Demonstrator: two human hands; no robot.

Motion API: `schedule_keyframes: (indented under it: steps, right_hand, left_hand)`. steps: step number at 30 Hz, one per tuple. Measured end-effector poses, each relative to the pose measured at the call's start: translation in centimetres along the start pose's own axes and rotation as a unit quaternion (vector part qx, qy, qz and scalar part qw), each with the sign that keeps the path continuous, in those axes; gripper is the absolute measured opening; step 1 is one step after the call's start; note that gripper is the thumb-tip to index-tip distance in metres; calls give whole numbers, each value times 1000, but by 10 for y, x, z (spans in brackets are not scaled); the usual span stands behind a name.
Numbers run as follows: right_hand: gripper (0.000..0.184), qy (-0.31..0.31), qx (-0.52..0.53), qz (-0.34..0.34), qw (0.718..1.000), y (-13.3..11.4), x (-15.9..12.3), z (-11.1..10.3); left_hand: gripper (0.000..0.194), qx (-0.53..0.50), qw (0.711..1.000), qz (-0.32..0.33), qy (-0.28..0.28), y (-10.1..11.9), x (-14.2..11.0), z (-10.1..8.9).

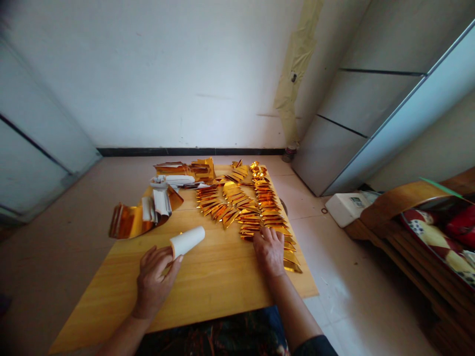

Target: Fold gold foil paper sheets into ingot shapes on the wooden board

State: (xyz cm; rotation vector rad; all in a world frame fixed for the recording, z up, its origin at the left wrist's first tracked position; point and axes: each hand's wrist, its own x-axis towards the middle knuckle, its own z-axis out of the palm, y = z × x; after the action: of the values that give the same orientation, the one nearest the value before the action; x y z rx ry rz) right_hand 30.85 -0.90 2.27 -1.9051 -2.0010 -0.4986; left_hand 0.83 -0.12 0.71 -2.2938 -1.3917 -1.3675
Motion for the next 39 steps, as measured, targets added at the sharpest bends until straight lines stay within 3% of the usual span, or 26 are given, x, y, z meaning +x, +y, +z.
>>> schedule_keyframes:
  steps: [39]
  right_hand:
    - [14,-29,20,17,999,-4,1,4]
  left_hand:
    - [11,-4,1000,-5,-24,1,-2,0]
